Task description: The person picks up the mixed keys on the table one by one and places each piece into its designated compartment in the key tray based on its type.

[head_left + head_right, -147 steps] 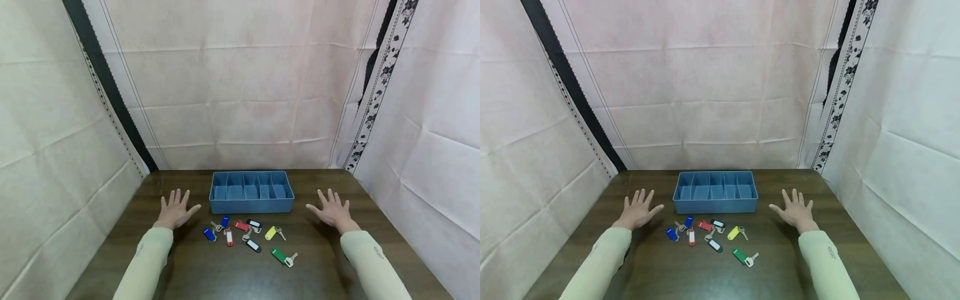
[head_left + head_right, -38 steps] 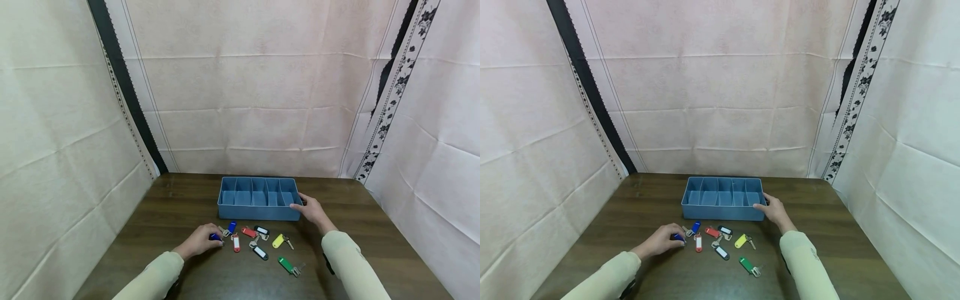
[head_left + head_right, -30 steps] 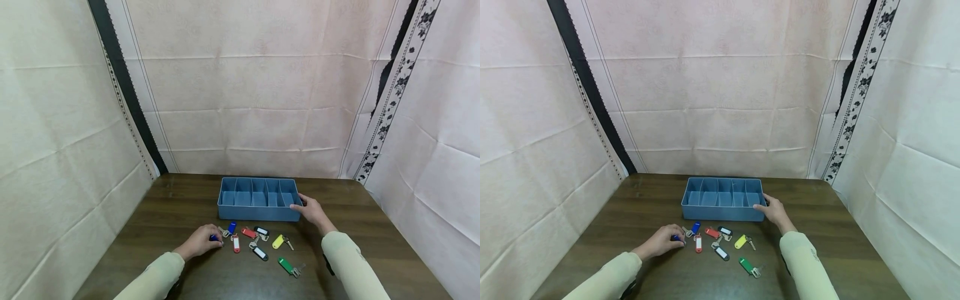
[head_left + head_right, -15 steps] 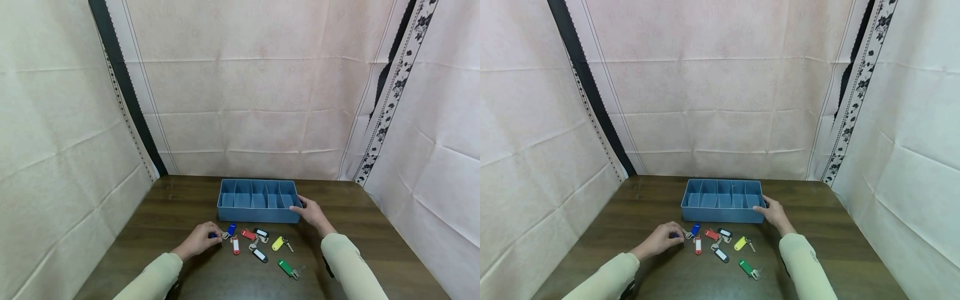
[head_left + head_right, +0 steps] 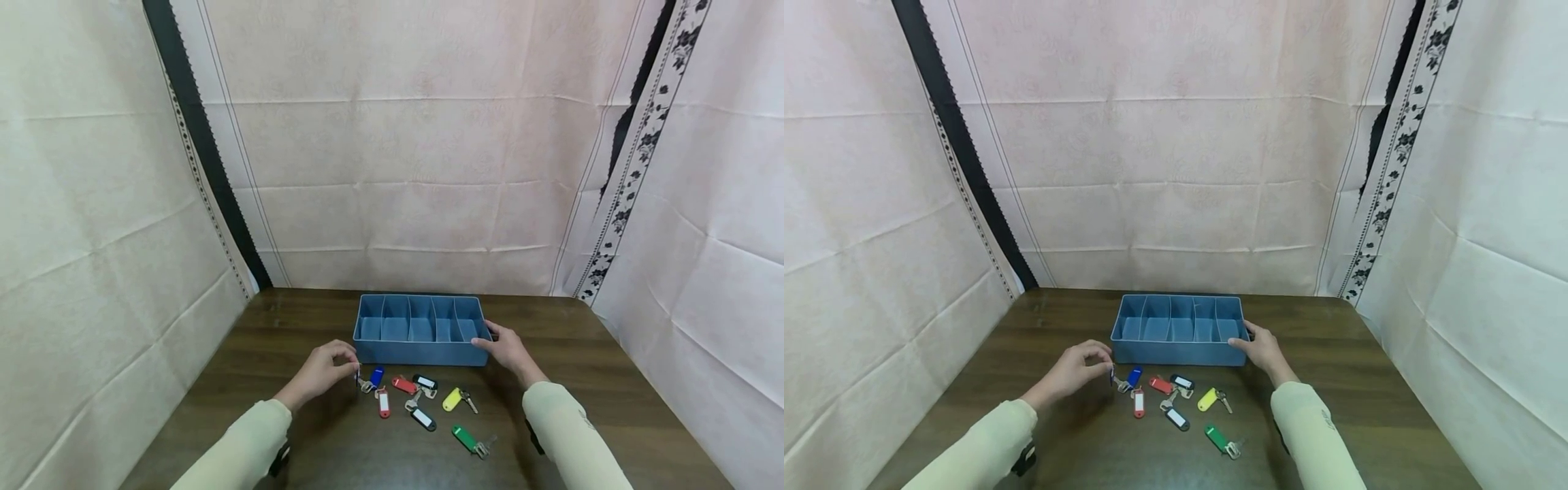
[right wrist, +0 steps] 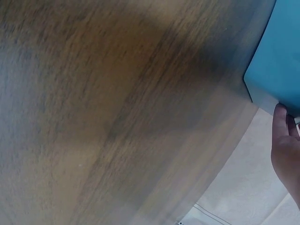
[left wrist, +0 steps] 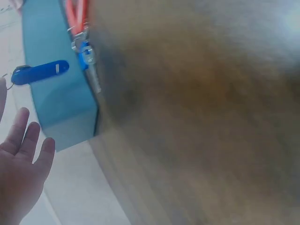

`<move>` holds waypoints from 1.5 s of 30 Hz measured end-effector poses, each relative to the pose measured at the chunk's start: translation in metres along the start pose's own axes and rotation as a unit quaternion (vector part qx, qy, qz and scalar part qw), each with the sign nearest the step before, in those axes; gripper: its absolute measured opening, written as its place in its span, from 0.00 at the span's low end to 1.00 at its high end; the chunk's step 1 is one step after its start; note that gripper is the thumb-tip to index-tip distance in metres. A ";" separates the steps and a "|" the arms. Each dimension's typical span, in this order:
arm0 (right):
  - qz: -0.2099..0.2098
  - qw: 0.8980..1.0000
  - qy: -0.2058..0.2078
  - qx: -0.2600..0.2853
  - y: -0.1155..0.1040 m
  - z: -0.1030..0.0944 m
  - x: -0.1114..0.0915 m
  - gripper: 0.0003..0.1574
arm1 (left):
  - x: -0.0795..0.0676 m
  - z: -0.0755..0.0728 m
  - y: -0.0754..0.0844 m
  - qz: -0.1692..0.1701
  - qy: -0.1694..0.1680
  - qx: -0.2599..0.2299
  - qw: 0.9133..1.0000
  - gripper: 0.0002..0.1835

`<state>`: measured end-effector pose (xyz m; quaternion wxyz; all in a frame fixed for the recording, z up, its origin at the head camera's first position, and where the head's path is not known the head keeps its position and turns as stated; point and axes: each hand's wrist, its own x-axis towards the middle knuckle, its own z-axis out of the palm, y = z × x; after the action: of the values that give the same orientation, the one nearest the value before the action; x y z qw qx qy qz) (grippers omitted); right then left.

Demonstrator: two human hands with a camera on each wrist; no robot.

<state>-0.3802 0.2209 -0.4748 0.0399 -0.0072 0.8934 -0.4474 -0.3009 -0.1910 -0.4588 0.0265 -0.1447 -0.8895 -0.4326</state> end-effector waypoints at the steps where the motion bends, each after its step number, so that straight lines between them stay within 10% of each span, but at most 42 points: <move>1: 0.000 1.000 0.000 0.001 0.000 0.000 0.000 0.55 | 0.002 -0.001 0.001 -0.002 0.007 -0.004 1.000 0.05; 21: 0.007 1.000 0.001 -0.003 0.000 -0.001 0.001 0.52 | 0.082 -0.027 0.028 -0.029 0.141 -0.084 0.986 0.09; 45: 0.000 1.000 -0.002 -0.006 -0.001 0.000 -0.001 0.54 | 0.120 0.004 0.015 -0.064 0.174 -0.108 0.977 0.10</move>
<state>-0.3788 0.2204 -0.4745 0.0414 -0.0080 0.8959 -0.4423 -0.4116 -0.1508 -0.4291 0.1373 -0.0126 -0.8270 -0.5450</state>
